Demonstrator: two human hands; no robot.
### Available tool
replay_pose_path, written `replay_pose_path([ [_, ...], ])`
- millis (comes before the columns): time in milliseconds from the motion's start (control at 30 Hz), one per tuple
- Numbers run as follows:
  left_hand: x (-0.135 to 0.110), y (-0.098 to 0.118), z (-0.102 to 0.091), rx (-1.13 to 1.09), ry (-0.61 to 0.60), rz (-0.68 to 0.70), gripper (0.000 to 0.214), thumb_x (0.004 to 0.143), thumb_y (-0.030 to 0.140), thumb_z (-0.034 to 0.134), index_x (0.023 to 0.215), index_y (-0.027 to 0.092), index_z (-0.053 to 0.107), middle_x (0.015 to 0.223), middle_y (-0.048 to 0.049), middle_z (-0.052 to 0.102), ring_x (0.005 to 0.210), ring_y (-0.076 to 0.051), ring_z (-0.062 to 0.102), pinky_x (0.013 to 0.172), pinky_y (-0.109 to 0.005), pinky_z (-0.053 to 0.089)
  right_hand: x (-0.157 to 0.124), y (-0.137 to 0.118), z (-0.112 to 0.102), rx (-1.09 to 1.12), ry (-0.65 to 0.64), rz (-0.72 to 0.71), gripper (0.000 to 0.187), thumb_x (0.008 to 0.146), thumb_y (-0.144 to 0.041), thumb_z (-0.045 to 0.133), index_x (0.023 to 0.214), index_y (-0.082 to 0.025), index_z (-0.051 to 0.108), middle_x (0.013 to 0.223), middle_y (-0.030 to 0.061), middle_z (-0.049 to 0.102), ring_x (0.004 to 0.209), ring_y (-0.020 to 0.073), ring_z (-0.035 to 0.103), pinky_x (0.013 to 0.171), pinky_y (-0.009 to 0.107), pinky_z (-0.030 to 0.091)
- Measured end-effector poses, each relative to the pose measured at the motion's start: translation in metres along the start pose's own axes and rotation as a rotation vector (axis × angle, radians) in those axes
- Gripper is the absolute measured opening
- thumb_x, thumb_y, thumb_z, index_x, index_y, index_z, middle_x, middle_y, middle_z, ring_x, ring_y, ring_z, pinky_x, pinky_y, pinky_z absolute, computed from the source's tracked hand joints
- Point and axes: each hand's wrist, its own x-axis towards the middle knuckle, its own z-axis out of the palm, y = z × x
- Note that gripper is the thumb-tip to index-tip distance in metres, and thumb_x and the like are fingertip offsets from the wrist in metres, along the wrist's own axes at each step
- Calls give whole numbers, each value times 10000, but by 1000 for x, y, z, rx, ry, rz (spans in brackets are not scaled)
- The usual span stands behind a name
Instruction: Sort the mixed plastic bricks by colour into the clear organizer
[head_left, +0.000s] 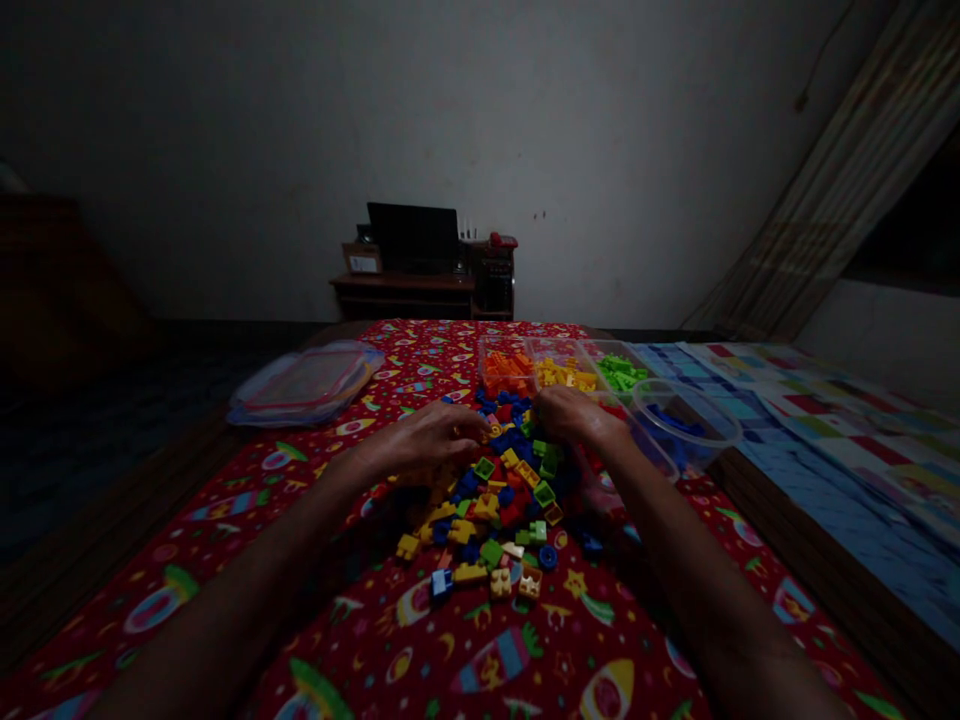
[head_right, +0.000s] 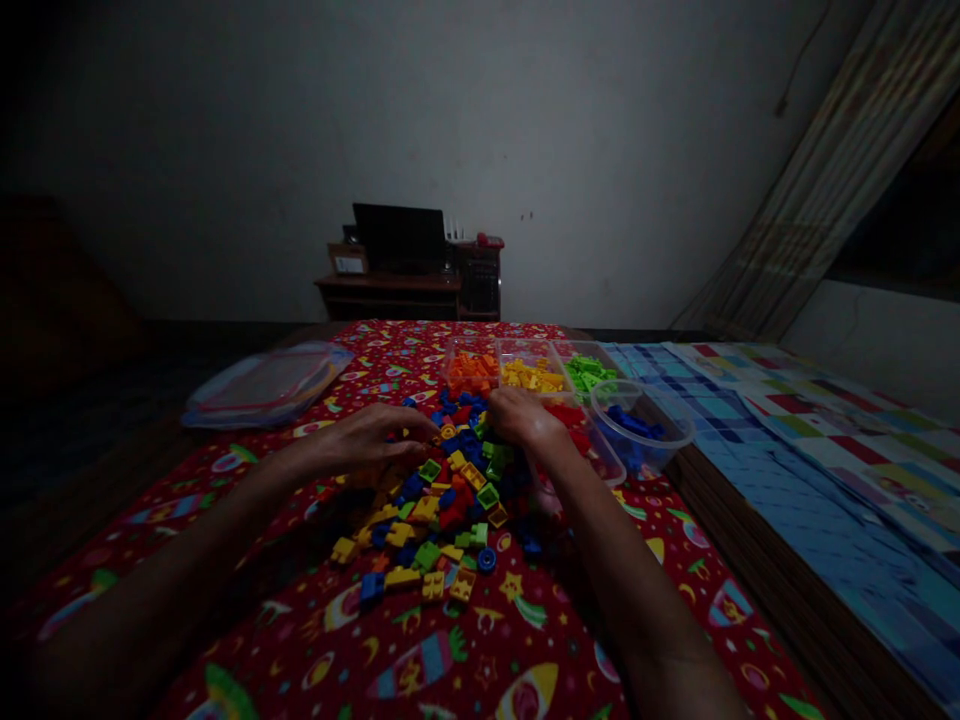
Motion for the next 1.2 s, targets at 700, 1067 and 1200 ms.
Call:
replay_pose_path([
  [700, 10, -10, 14, 79, 282, -66, 246, 807, 381, 591, 918, 179, 677, 939, -53, 667, 899, -199, 599, 800, -286, 453, -27, -19, -37, 107, -62, -180, 169, 781, -159, 581, 918, -158, 679, 860, 83, 666, 733, 159, 567, 576, 231, 349],
  [1067, 15, -2, 24, -391, 243, -240, 503, 791, 592, 466, 662, 139, 642, 574, 3, 585, 534, -126, 519, 482, -208, 371, -6, -26, -12, 307, 242, -409, 181, 883, -239, 537, 1018, -178, 641, 831, 39, 649, 682, 103, 517, 611, 216, 311],
  [1200, 13, 0, 20, -317, 301, -226, 503, 848, 564, 431, 707, 140, 661, 610, -6, 618, 605, -155, 575, 527, -227, 419, -5, -15, -15, 278, 271, -329, 177, 883, -252, 526, 930, -163, 672, 743, 29, 628, 616, 88, 464, 575, 216, 281],
])
